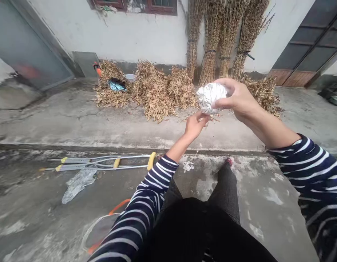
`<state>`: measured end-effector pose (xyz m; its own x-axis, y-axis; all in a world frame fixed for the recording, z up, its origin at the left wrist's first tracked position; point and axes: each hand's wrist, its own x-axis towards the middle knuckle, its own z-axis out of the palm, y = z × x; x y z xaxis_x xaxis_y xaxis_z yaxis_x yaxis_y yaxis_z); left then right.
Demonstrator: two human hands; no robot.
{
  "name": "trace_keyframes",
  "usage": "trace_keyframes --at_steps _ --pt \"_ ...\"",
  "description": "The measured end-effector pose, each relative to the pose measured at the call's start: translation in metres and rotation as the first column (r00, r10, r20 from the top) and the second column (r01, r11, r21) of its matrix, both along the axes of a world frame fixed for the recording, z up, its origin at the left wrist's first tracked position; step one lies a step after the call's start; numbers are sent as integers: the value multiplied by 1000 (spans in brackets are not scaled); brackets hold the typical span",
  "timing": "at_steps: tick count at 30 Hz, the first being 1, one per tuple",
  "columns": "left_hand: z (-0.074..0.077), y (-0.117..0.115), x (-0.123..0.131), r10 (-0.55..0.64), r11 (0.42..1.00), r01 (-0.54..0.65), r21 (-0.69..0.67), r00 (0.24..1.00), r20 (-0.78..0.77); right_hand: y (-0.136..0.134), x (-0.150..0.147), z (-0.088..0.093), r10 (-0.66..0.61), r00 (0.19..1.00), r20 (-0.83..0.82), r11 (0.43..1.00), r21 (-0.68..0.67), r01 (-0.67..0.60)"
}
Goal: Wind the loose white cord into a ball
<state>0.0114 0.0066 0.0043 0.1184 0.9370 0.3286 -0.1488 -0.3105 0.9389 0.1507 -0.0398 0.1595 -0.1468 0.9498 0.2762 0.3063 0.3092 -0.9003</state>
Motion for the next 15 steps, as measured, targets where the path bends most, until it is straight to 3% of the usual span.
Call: trace_keyframes --at_steps 4,9,12,15 --pt "7 -1 14 -57 998 58 -12 995 85 2 1 1 27 1000 -8 1000 16 -26" --pt "6 -13 19 -248 967 255 -23 955 165 -4 -3 5 8 1000 -29 1000 23 -7" --pt "-21 -25 7 -297 941 309 -135 949 105 -5 1 4 -12 999 -51 1000 29 13" --pt "-68 -40 -20 -310 907 294 -302 951 -2 -3 11 0 -40 994 -98 997 55 45"
